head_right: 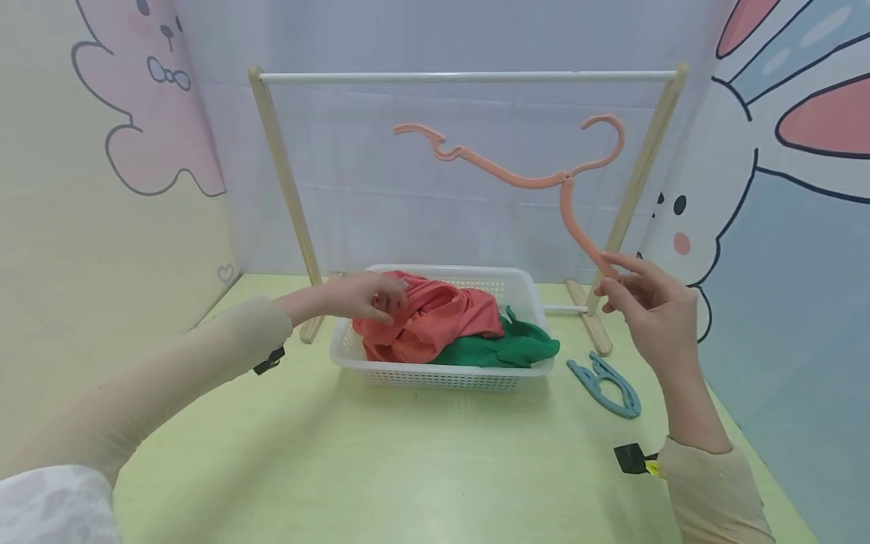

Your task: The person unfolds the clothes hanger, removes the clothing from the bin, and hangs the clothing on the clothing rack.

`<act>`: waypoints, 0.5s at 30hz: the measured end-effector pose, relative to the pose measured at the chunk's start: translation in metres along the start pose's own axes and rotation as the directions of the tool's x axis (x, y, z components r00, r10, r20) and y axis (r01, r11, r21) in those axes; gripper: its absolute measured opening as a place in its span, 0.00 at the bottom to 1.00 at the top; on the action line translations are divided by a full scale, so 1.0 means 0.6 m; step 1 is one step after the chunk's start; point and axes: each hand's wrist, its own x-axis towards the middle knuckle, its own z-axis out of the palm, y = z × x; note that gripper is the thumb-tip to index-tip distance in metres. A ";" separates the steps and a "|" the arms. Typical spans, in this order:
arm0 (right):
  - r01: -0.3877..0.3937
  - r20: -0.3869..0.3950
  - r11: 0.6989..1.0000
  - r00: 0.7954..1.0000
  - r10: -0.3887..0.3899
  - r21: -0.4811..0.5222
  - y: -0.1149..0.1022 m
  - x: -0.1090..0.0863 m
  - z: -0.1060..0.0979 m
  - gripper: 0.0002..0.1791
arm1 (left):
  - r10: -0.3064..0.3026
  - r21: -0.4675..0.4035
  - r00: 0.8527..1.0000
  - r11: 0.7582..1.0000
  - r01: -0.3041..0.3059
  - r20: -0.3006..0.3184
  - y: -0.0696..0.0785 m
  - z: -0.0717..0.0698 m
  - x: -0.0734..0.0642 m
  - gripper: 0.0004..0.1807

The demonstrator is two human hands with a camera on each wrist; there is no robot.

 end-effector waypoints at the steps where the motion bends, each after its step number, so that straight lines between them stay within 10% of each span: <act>1: 0.001 0.003 1.000 1.000 -0.002 0.020 0.001 0.000 0.000 0.18 | -0.018 0.010 1.000 1.000 0.018 0.025 -0.004 0.003 -0.003 0.17; 9: 0.009 0.008 0.999 1.000 -0.009 0.033 0.004 0.001 0.003 0.18 | -0.063 0.108 0.989 0.993 0.048 0.136 -0.033 0.025 -0.010 0.39; 15: 0.006 0.001 1.000 1.000 -0.006 0.019 0.007 0.002 0.002 0.18 | 0.039 0.206 0.999 0.978 -0.037 -0.005 -0.051 0.032 0.004 0.22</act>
